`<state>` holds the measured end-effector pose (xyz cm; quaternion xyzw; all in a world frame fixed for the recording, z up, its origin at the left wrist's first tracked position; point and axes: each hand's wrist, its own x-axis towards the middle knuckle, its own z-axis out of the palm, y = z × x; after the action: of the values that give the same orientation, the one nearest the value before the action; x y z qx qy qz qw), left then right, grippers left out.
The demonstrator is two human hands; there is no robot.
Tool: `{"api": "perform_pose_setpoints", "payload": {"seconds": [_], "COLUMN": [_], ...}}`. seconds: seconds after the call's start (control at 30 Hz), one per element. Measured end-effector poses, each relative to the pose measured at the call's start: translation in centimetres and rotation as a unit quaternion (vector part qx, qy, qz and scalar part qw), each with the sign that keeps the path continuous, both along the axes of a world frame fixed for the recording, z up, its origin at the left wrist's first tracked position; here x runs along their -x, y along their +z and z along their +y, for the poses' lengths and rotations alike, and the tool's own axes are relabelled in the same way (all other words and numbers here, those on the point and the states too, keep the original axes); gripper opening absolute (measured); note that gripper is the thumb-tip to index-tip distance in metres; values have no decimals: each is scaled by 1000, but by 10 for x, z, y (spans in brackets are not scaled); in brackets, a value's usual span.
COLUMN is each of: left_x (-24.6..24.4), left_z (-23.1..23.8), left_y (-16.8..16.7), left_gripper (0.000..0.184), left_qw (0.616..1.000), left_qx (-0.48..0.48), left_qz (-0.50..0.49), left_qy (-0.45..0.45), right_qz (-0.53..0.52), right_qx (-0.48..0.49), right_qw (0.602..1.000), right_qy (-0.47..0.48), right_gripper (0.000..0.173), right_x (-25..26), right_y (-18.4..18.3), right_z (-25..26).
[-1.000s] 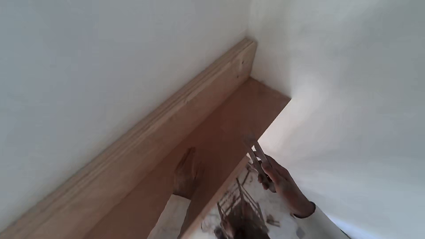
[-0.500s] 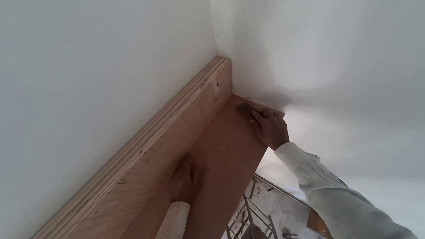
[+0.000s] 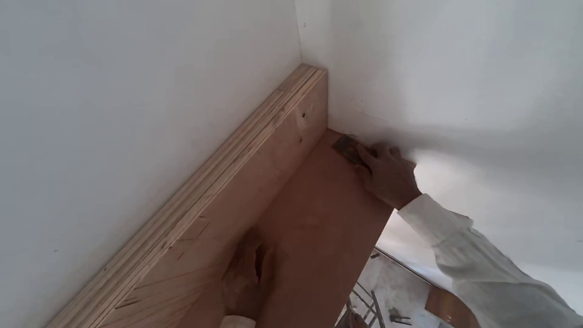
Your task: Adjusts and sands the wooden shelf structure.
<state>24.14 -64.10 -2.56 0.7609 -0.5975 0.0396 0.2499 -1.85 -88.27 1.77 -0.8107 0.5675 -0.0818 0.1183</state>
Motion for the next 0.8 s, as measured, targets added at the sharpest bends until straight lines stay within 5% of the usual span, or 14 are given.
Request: {"api": "perform_pose_setpoints", "payload": {"seconds": [0.33, 0.5, 0.67, 0.8], "left_x": [3, 7, 3, 8], "left_z": [2, 2, 2, 1], "left_y": [0, 1, 1, 3], "left_gripper": [47, 46, 49, 47], "left_qw": [1000, 999, 999, 999], "left_qx": [-4, -7, -4, 2], "left_qz": [-24, -33, -42, -43], "left_qy": [9, -3, -5, -4], "right_qz": [81, 59, 62, 42], "right_qx": [88, 54, 115, 88], "right_qw": [989, 991, 985, 987], "right_qy": [86, 110, 114, 125], "right_gripper": [54, 53, 55, 51], "right_x": [11, 14, 22, 27], "right_y": [-34, -8, -39, -20], "right_z": [-25, -18, -30, -24]}}
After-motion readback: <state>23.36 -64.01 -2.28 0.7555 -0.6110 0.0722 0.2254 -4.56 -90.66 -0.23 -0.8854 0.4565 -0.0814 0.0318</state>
